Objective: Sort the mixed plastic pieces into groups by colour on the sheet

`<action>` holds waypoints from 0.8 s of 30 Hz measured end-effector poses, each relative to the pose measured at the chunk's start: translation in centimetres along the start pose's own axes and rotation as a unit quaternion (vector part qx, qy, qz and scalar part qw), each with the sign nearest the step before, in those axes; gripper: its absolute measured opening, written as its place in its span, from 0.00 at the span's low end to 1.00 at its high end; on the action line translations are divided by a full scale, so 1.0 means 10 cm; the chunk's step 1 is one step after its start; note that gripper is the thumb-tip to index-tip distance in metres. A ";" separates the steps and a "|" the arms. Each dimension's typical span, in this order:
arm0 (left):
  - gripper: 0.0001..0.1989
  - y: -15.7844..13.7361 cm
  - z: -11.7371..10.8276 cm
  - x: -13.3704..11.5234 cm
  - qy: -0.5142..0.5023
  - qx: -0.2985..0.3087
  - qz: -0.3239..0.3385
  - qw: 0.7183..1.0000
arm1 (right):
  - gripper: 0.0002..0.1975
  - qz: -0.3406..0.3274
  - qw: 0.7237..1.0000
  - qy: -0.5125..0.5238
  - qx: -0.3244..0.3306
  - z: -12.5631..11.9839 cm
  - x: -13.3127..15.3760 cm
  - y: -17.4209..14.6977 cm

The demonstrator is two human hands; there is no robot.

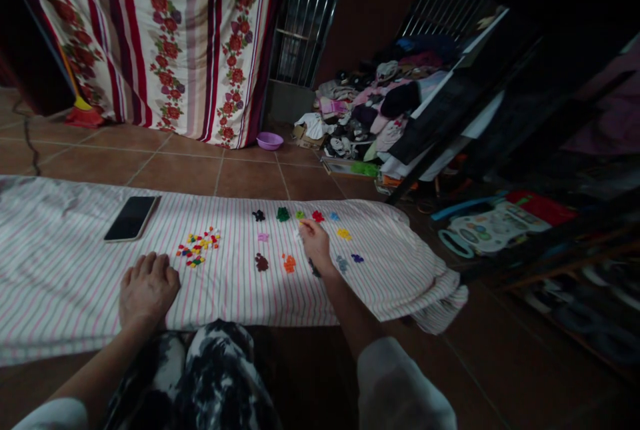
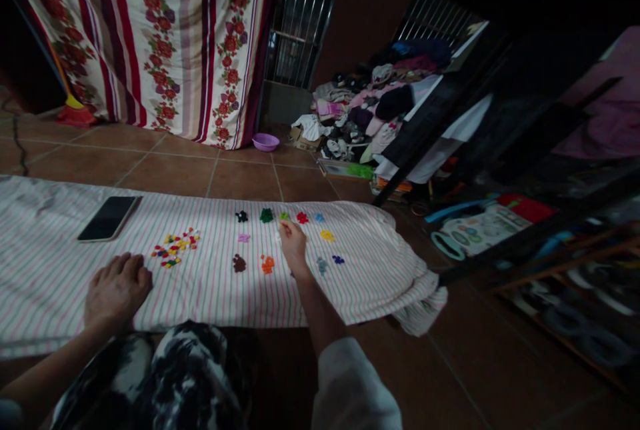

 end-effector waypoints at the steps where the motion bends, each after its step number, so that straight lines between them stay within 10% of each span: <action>1: 0.20 0.00 0.00 0.00 0.000 -0.001 -0.003 1.000 | 0.13 0.011 0.999 -0.020 -0.023 -0.17 -0.10 0.04; 10: 0.22 0.01 0.02 0.01 0.009 0.024 -0.002 1.000 | 0.18 0.159 0.955 -0.236 -0.081 -1.14 -0.84 0.22; 16: 0.22 0.01 0.08 0.04 0.007 0.007 0.000 1.000 | 0.17 0.227 0.924 -0.307 -0.017 -1.33 -1.12 0.26; 24: 0.21 0.01 0.12 0.07 -0.009 0.008 0.010 1.000 | 0.23 0.208 0.966 -0.151 -0.010 -1.36 -1.28 0.34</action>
Point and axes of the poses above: each hand's wrist, its own y-axis towards the middle knuckle, its own z-axis out of the palm, x = y × z, the point moved 2 cm from there along y, towards the middle knuckle, and after that the axes turned 7 degrees about x, right-handed, at the moved point
